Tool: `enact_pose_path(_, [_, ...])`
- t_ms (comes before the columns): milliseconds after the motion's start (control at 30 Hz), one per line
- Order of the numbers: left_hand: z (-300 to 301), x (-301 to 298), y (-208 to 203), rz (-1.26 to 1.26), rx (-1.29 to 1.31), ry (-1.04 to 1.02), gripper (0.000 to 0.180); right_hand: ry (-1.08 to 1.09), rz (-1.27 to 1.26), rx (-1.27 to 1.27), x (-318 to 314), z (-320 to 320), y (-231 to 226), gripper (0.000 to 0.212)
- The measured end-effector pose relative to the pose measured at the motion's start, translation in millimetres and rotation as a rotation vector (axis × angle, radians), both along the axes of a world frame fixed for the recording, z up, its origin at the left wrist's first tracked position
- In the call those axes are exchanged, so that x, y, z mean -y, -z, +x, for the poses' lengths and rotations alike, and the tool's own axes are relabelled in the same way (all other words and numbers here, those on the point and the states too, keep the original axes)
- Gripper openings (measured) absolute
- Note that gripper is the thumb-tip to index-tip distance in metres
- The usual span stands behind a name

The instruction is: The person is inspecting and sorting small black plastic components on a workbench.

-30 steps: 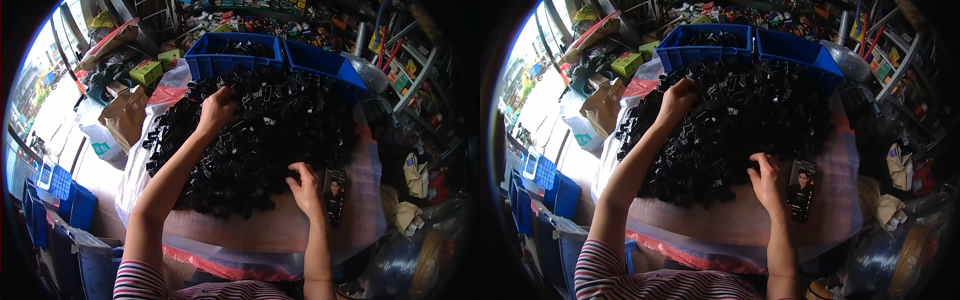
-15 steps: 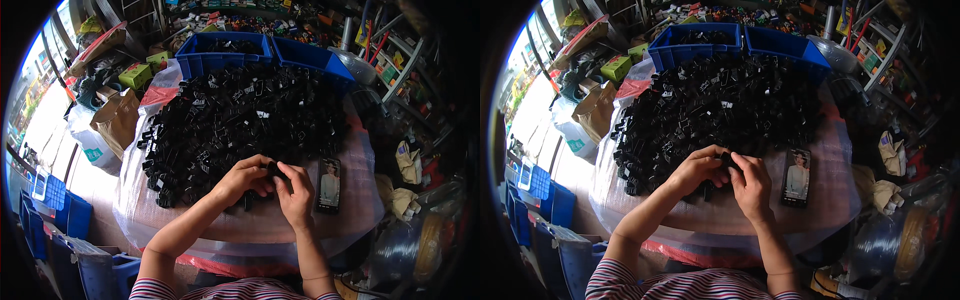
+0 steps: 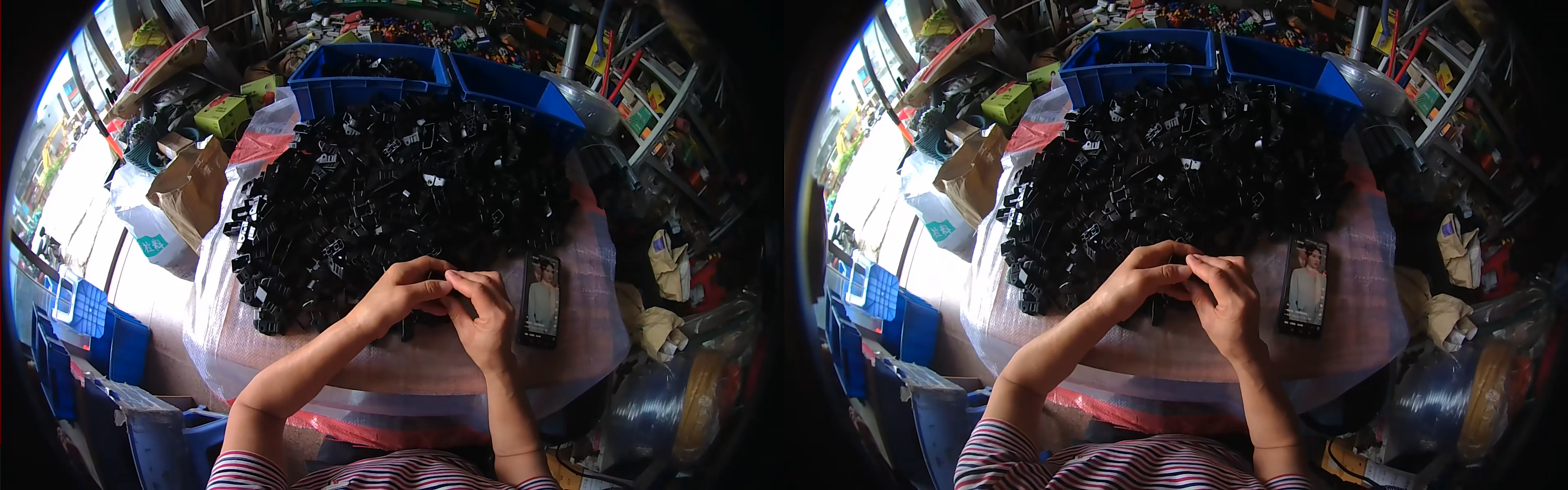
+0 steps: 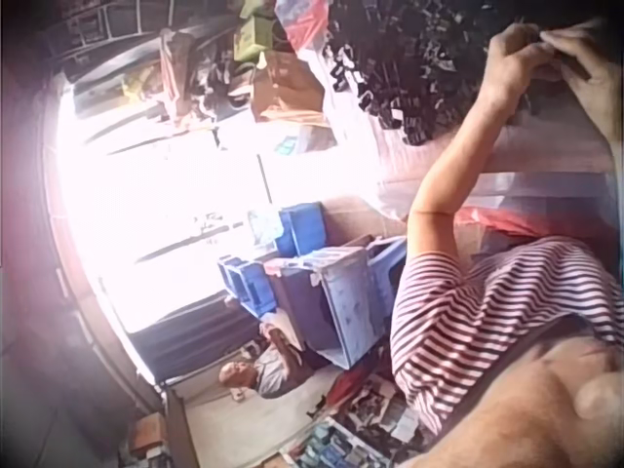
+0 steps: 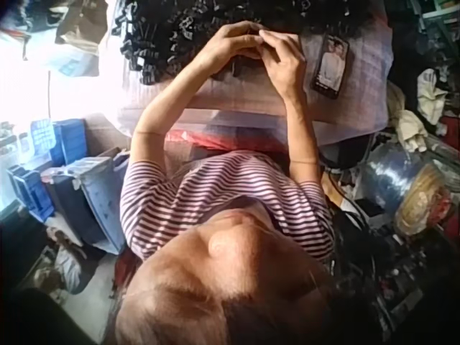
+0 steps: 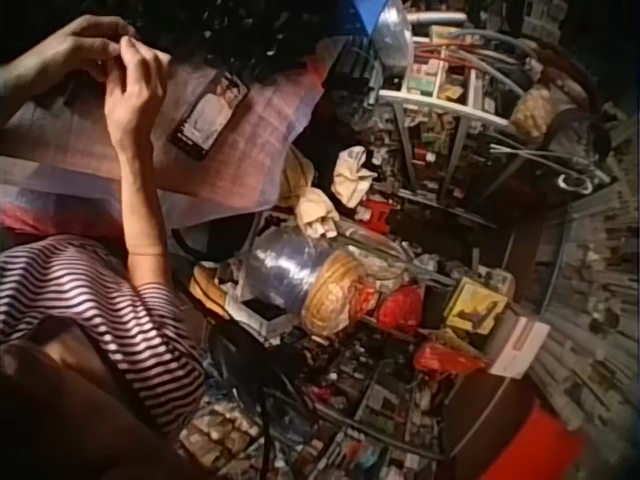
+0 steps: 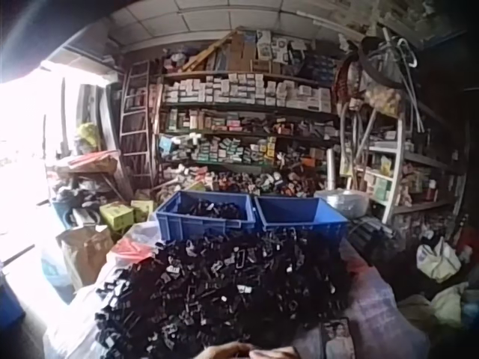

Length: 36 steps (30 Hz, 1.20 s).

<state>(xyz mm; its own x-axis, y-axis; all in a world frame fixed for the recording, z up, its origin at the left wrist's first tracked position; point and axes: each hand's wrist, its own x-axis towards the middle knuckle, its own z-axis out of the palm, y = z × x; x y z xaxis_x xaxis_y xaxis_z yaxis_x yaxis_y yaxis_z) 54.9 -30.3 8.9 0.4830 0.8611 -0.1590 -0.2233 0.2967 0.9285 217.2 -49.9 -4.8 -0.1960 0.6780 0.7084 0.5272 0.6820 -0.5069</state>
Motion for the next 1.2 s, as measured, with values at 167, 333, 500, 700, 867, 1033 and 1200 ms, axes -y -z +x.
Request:
enact_pose_path(167, [-2, 1, 0, 0.005, 0.018, 0.021, 0.043, -0.039, -0.041, -0.123, 2, 2, 2, 0.031])
enact_pose_path(333, [-4, -1, -2, 0.047, -0.059, 0.062, 0.038, -0.039, -0.046, -0.117, 1, 4, 2, 0.03])
enact_pose_path(500, [-8, 1, -7, 0.078, -0.022, 0.008, 0.036, -0.117, -0.071, -0.037, -3, 8, -12, 0.025])
enact_pose_path(700, [-11, 1, -12, 0.175, -0.056, -0.055, 0.03, -0.23, -0.737, -0.464, 1, 5, 3, 0.038])
enact_pose_path(867, [-10, -21, 11, 0.044, 0.298, -0.193, 0.015, -0.367, -0.67, -0.575, -2, -4, -10, 0.032])
enact_pose_path(1033, [-48, -82, 7, -0.156, 0.45, -0.516, 0.008, -1.017, -0.704, -0.888, 61, -10, -74, 0.018])
enact_pose_path(1200, [-67, -150, 18, 0.68, -1.028, -0.681, 0.02, -1.647, -0.338, -1.093, 97, -28, -98, 0.084])
